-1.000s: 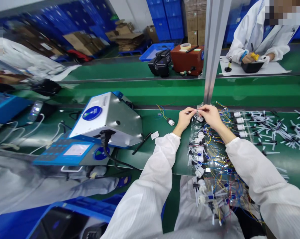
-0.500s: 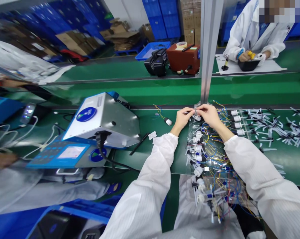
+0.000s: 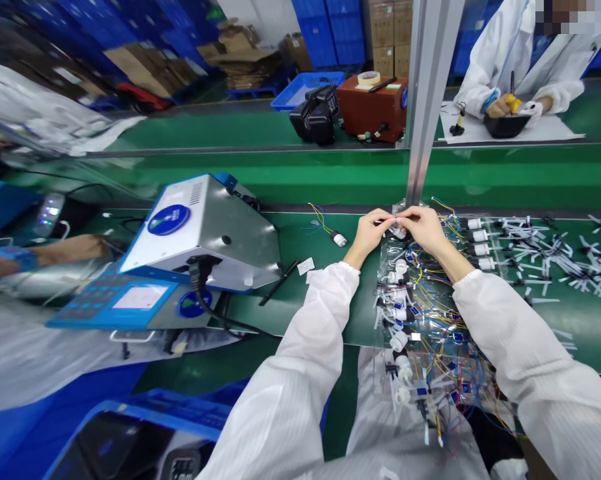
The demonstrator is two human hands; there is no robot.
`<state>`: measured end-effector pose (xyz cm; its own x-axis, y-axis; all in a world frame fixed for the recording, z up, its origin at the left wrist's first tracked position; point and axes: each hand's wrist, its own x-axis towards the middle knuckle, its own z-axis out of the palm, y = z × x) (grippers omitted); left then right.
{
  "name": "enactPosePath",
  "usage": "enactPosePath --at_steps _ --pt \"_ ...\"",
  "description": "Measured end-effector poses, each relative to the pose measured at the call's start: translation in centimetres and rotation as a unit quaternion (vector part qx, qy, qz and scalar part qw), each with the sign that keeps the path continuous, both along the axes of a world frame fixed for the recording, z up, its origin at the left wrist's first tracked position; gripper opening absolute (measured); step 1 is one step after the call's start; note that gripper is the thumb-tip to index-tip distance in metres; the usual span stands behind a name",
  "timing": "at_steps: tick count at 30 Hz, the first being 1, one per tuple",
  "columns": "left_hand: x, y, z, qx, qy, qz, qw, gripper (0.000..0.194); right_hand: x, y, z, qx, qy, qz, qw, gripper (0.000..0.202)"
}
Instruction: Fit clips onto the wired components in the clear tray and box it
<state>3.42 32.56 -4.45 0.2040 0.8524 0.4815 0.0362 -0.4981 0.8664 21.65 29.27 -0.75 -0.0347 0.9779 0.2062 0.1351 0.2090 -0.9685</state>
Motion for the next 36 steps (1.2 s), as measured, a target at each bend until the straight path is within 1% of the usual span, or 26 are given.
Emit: enactPosePath --at_steps 4,6,7,9,11,12,14,16,18,20,22,23,25,26,27,29,30,31,32,34,36 --pt "0.0 0.4 0.7 -0.009 0.001 -0.011 1.000 0.023 -0.4 0.3 0.2 -0.010 0.025 0.009 1.000 0.023" --pt "-0.6 0.8 1.1 -0.010 -0.019 -0.011 1.000 0.029 -0.3 0.6 0.6 -0.012 0.024 -0.012 1.000 0.022" --pt "-1.2 0.9 1.2 -0.013 -0.035 -0.003 0.999 0.034 -0.2 0.8 0.8 -0.001 0.004 -0.031 0.999 0.020" --pt "-2.6 0.9 1.3 -0.038 -0.068 0.022 0.997 0.042 0.5 1.1 1.1 0.036 -0.081 -0.069 0.994 0.017" --pt "-4.1 0.4 1.0 -0.083 -0.071 0.026 0.994 0.042 1.2 1.3 1.2 0.063 -0.185 -0.092 0.976 0.014" --pt "-4.7 -0.1 0.8 -0.104 -0.056 0.012 0.993 0.043 1.6 1.4 1.2 0.066 -0.230 -0.096 0.966 0.013" --pt "-5.7 -1.2 0.3 -0.130 0.003 -0.037 0.991 0.048 2.1 1.4 1.2 0.058 -0.302 -0.089 0.948 0.010" --pt "-6.0 -2.1 -0.1 -0.120 0.066 -0.068 0.988 0.046 2.5 1.4 1.5 0.055 -0.361 -0.065 0.929 0.007" --pt "-5.8 -2.7 -0.2 -0.091 0.102 -0.061 0.989 0.034 3.0 1.3 2.3 0.070 -0.400 -0.047 0.912 0.008" --pt "-5.3 -2.8 -0.1 -0.067 0.099 -0.031 0.992 0.026 3.8 1.0 3.6 0.093 -0.412 -0.048 0.905 0.011" --pt "-4.5 -2.8 0.4 -0.044 0.074 -0.006 0.996 0.024 4.7 0.4 5.1 0.101 -0.399 -0.043 0.910 0.014" --pt "-4.0 -2.8 0.9 -0.028 0.053 0.005 0.998 0.022 5.1 0.0 5.8 0.096 -0.386 -0.028 0.917 0.015" --pt "-2.9 -2.7 2.2 0.007 -0.005 0.022 1.000 0.021 5.5 -1.0 6.8 0.085 -0.346 0.030 0.934 0.014" --pt "-2.3 -2.8 3.0 0.021 -0.040 0.026 0.999 0.021 5.4 -1.4 7.1 0.082 -0.321 0.065 0.941 0.016" --pt "-1.6 -2.9 4.1 0.030 -0.075 0.026 0.996 0.022 5.2 -1.8 7.3 0.082 -0.294 0.101 0.947 0.023" --pt "-0.3 -3.1 6.7 0.045 -0.134 0.022 0.990 0.025 4.4 -2.3 7.4 0.086 -0.255 0.153 0.951 0.045" --pt "0.3 -3.2 8.1 0.052 -0.155 0.020 0.986 0.027 3.9 -2.3 7.4 0.086 -0.249 0.162 0.951 0.052" --pt "0.9 -3.3 9.7 0.061 -0.173 0.022 0.983 0.029 3.5 -2.1 7.3 0.084 -0.253 0.159 0.951 0.054" --pt "1.3 -3.5 11.3 0.068 -0.191 0.026 0.979 0.032 3.2 -1.9 7.3 0.082 -0.265 0.148 0.949 0.051" --pt "1.8 -3.8 14.7 0.086 -0.222 0.045 0.970 0.039 2.9 -1.3 7.5 0.077 -0.291 0.115 0.947 0.033" --pt "1.6 -4.1 18.0 0.115 -0.251 0.089 0.957 0.046 3.1 -0.7 7.7 0.078 -0.292 0.090 0.949 0.013"
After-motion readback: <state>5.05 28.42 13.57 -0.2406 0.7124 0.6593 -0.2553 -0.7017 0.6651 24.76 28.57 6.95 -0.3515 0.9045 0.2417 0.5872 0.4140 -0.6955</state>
